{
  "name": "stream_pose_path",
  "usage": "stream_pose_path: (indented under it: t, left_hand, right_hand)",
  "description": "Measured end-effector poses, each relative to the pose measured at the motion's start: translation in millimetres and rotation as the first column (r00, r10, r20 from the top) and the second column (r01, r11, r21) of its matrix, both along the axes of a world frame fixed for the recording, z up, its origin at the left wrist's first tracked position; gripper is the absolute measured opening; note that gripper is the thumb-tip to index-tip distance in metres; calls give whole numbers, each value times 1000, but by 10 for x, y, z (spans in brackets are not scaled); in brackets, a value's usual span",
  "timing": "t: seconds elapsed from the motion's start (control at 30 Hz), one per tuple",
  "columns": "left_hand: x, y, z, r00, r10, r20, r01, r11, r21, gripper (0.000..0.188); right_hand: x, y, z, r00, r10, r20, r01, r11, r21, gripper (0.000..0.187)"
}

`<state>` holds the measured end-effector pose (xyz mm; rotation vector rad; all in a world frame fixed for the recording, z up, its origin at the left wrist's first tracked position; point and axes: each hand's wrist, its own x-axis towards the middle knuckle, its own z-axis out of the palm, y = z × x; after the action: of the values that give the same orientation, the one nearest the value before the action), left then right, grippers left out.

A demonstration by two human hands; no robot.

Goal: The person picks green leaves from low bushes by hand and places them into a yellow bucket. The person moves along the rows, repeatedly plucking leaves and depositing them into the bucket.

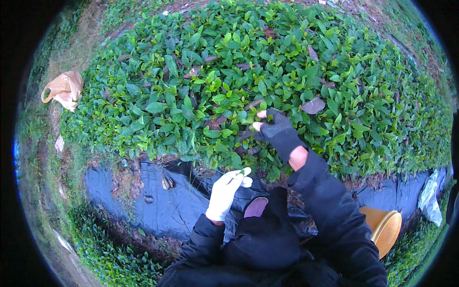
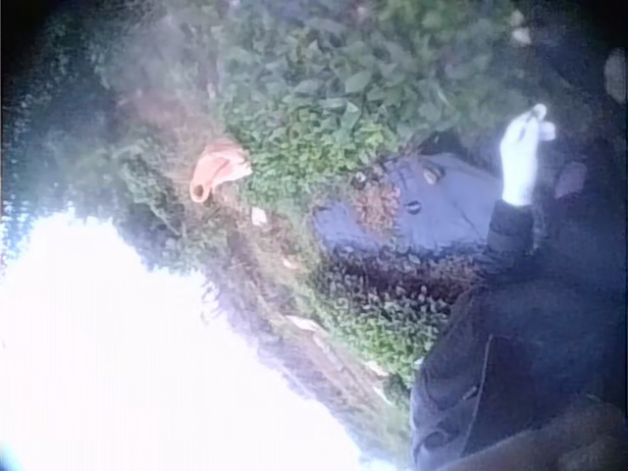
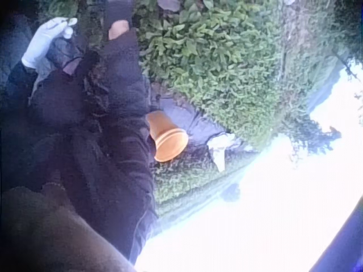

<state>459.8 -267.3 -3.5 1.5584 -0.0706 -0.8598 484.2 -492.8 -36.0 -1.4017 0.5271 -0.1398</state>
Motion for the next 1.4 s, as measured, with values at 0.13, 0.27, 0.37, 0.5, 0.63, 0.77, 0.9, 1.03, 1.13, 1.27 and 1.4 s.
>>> stream_pose_path:
  t: [0.13, 0.27, 0.37, 0.5, 0.63, 0.77, 0.9, 1.03, 1.13, 1.27, 1.4]
  left_hand:
    - [-95, 10, -68, 999, 11, -37, -11, 1000, -18, 27]
    - [-90, -4, -52, 1000, -25, -18, 25, 1000, -17, 28]
    - [-54, 22, -154, 999, -10, -44, 8, 999, -36, 29]
    - [47, -171, -203, 988, 119, -102, -137, 971, -197, 28]
    - [466, -592, -259, 954, 217, -205, -260, 942, -211, 29]
    - [691, -789, -334, 930, 263, -258, -324, 918, -230, 23]
    - [761, -785, -441, 951, 162, -263, -235, 932, -277, 19]
    - [574, -562, -607, 973, 211, -98, -233, 885, -402, 20]
    - [498, -405, -432, 899, 156, -409, -326, 863, -386, 24]
    - [442, -190, -359, 853, 175, -492, -409, 809, -421, 33]
    - [455, -87, -404, 857, 133, -497, -399, 783, -478, 38]
  right_hand:
    - [256, 114, -2, 982, -89, 167, 177, 743, -645, 33]
    - [363, 112, -83, 978, 11, 207, 154, 631, -760, 24]
    - [338, 131, -103, 955, -34, 293, 220, 747, -628, 19]
    - [318, 102, -131, 978, -149, 148, 161, 984, -71, 19]
    - [271, 19, -286, 981, -172, 93, 162, 981, 110, 17]
    - [158, 82, -127, 990, -115, 75, 125, 981, -151, 17]
    - [-19, 87, -278, 991, 12, 132, 28, 954, -299, 14]
    - [-194, 262, 26, 979, 170, 108, -141, 961, -237, 11]
    - [-198, 172, 239, 993, 58, 101, -80, 970, 228, 13]
    - [10, -102, 305, 994, 88, 60, -105, 905, 413, 13]
    - [355, -106, 239, 994, 98, 47, -87, 978, -190, 14]
